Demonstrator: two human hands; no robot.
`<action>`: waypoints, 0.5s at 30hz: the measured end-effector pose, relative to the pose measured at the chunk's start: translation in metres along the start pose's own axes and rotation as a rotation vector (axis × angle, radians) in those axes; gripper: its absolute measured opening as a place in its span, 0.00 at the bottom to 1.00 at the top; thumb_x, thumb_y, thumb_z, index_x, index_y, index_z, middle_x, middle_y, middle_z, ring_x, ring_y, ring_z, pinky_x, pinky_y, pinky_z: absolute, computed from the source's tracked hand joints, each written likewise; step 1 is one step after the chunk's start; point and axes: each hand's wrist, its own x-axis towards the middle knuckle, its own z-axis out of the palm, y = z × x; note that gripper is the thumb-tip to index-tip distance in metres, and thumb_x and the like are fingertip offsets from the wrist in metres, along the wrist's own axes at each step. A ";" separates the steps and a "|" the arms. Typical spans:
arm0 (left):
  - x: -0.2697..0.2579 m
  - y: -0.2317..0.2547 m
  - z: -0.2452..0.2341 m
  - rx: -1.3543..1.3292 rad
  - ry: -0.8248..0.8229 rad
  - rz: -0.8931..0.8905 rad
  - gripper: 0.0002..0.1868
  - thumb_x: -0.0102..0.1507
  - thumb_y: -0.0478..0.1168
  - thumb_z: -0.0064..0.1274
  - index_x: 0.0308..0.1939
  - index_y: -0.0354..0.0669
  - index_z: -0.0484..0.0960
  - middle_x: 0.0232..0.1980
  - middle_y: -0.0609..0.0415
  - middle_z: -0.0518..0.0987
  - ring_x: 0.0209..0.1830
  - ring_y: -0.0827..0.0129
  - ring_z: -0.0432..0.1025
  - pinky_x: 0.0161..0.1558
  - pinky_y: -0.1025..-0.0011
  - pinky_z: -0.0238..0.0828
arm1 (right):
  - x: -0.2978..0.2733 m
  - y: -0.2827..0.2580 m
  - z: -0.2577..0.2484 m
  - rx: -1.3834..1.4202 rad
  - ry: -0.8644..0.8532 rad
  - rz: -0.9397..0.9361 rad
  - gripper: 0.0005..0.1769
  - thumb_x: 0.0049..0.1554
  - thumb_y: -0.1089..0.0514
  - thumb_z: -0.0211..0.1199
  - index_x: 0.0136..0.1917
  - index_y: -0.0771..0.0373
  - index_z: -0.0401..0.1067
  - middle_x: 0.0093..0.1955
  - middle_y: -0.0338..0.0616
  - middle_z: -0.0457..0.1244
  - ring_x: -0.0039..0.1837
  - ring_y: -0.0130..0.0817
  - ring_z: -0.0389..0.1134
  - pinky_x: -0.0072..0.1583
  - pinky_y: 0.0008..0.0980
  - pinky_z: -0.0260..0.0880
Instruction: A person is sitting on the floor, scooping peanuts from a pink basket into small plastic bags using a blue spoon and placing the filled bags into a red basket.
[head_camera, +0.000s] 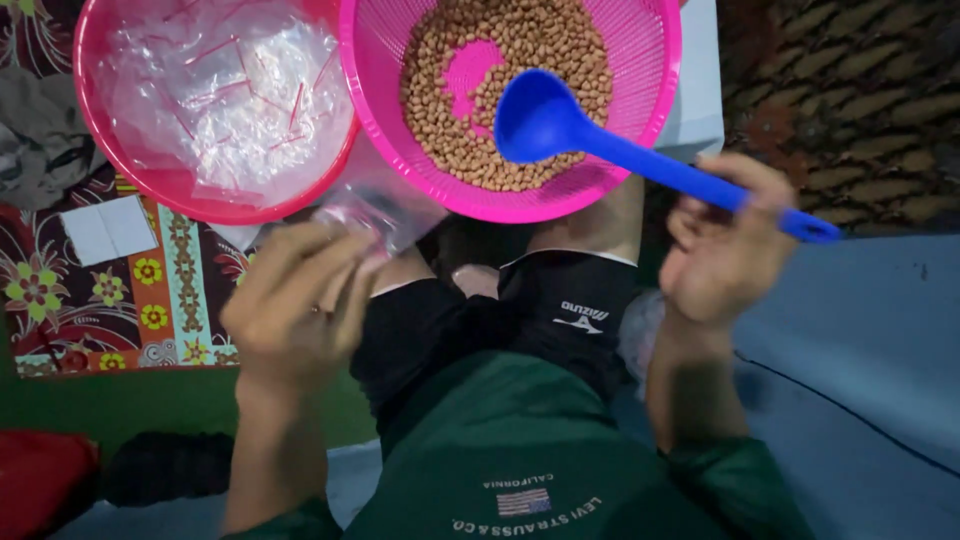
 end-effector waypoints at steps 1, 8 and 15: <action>0.003 0.002 -0.001 0.000 -0.002 -0.008 0.16 0.56 0.23 0.71 0.47 0.29 0.86 0.47 0.39 0.81 0.41 0.54 0.75 0.44 0.63 0.74 | 0.000 0.003 0.006 -0.003 -0.004 0.007 0.24 0.69 0.38 0.48 0.59 0.60 0.68 0.39 0.36 0.57 0.34 0.20 0.51 0.35 0.19 0.50; 0.005 -0.001 0.002 -0.019 -0.005 -0.019 0.12 0.60 0.23 0.70 0.46 0.27 0.86 0.45 0.43 0.80 0.40 0.57 0.74 0.44 0.65 0.71 | -0.002 -0.002 0.055 -0.599 -0.400 -0.322 0.11 0.63 0.70 0.62 0.59 0.76 0.74 0.54 0.56 0.69 0.52 0.46 0.68 0.58 0.38 0.69; -0.001 -0.012 0.007 -0.024 -0.008 -0.022 0.13 0.59 0.22 0.69 0.47 0.29 0.86 0.46 0.45 0.80 0.37 0.62 0.73 0.40 0.68 0.71 | -0.005 0.000 0.065 -0.578 -0.450 -0.343 0.09 0.60 0.72 0.64 0.55 0.76 0.75 0.52 0.55 0.70 0.50 0.45 0.70 0.55 0.37 0.70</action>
